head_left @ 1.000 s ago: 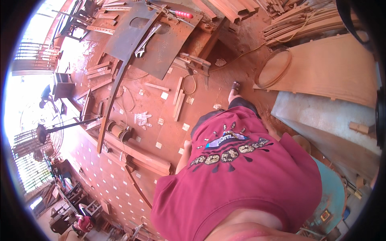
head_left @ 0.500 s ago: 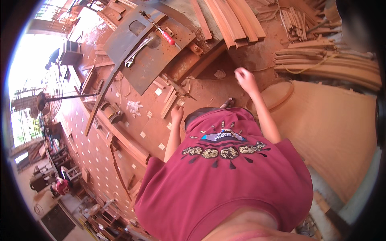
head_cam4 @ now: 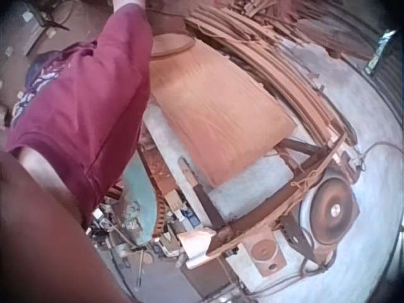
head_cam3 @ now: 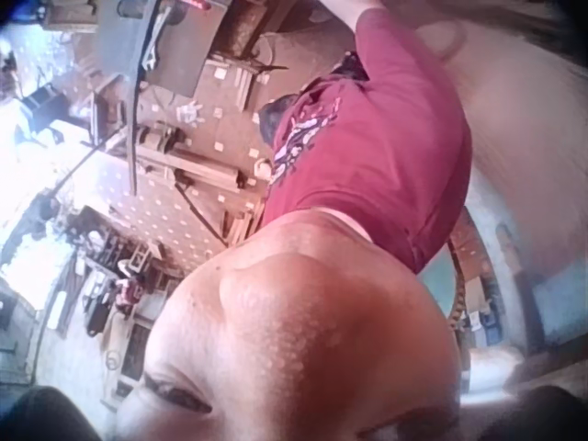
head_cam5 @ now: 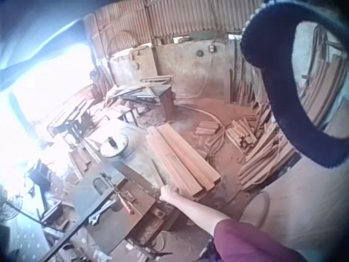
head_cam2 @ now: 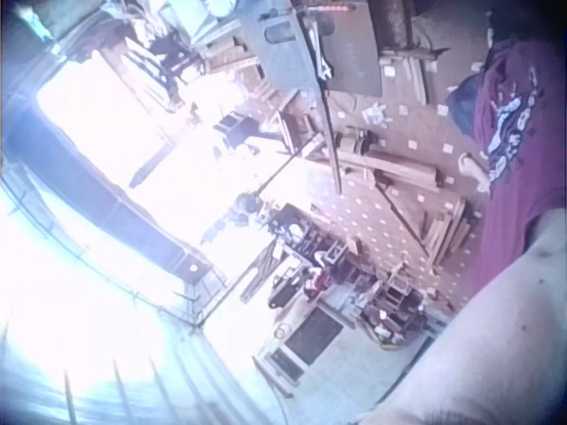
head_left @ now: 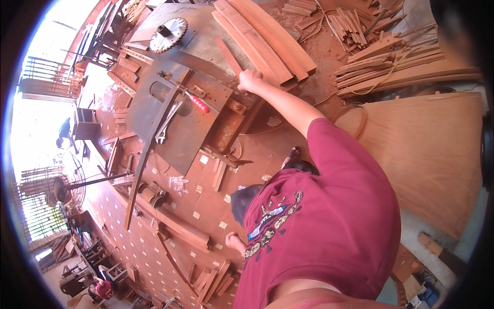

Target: The person positions a wooden plank on a table saw and uses a wrench to adjust the saw's fence. They then feed the plank through the spinning blade to cut it, repeating the process with another piece of wood.

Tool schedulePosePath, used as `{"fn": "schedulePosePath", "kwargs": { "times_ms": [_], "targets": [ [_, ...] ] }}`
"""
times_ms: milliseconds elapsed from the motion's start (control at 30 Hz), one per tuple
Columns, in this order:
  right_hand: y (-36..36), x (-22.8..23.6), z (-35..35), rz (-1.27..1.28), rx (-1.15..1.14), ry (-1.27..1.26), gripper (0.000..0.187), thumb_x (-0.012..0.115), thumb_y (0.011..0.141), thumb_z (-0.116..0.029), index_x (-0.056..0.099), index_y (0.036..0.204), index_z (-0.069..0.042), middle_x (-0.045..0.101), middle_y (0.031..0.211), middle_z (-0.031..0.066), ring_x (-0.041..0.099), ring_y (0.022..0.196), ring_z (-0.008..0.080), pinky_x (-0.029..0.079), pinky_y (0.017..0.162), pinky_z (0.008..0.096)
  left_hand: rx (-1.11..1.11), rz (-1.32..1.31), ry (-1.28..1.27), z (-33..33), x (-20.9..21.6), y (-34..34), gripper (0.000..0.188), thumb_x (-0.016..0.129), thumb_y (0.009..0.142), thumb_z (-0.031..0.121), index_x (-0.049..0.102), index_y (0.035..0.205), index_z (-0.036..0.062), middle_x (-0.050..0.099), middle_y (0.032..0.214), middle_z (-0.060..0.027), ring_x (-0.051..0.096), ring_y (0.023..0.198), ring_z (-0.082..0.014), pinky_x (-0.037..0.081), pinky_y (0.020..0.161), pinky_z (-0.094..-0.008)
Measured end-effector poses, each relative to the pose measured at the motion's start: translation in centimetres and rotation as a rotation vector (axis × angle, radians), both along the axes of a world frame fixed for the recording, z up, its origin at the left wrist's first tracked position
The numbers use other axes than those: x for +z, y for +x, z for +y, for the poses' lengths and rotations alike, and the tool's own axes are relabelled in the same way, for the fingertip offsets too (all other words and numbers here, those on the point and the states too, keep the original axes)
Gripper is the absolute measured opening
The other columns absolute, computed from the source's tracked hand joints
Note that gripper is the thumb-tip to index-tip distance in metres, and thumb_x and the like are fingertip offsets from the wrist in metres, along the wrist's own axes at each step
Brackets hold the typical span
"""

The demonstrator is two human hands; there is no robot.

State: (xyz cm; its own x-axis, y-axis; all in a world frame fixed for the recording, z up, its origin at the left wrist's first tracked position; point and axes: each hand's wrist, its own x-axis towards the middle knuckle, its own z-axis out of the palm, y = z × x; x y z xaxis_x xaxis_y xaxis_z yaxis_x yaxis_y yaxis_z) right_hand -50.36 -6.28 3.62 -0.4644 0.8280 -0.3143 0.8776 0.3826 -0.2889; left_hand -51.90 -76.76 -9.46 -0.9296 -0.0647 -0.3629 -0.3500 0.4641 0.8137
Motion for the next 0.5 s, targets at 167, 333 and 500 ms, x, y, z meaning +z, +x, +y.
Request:
{"fn": "schedulePosePath", "kwargs": {
  "times_ms": [167, 333, 500],
  "targets": [
    [0.9, -0.6, -0.8, 0.124, -0.118, -0.037, 0.043, 0.074, 0.076, -0.036, 0.076, 0.102, -0.001, 0.074, 0.107, 0.0232, 0.073, 0.102, 0.0353, 0.059, 0.085, 0.0469, -0.437, -0.065, -0.215, -5.8, -4.1, -5.8, 0.022, 0.045, 0.077, -0.008, 0.067, 0.077, -0.0037, 0.066, 0.066, -0.0139, 0.063, 0.058, -0.0195, 0.051, 0.052, -0.0312],
    [4.9, 1.1, -4.3, 0.871, -0.316, -0.549, 0.035, 0.074, 0.087, -0.041, 0.071, 0.088, -0.007, 0.063, 0.069, -0.0003, 0.050, 0.046, 0.0105, 0.039, 0.044, 0.0270, -0.304, -0.127, 0.090, -1.2, -4.3, -18.2, 0.024, 0.046, 0.088, -0.002, 0.066, 0.077, -0.0001, 0.065, 0.065, -0.0098, 0.061, 0.055, -0.0174, 0.049, 0.050, -0.0291],
    [9.0, 6.6, -21.3, 1.223, -0.736, -0.679, 0.027, 0.068, 0.097, -0.034, 0.066, 0.106, -0.009, 0.057, 0.073, -0.0090, 0.037, 0.046, 0.0001, 0.025, 0.041, 0.0205, -0.438, -0.271, 0.140, -1.3, -5.5, -29.8, 0.022, 0.047, 0.095, 0.003, 0.064, 0.081, 0.0054, 0.065, 0.070, -0.0054, 0.057, 0.056, -0.0133, 0.044, 0.047, -0.0264]
  ]
}}
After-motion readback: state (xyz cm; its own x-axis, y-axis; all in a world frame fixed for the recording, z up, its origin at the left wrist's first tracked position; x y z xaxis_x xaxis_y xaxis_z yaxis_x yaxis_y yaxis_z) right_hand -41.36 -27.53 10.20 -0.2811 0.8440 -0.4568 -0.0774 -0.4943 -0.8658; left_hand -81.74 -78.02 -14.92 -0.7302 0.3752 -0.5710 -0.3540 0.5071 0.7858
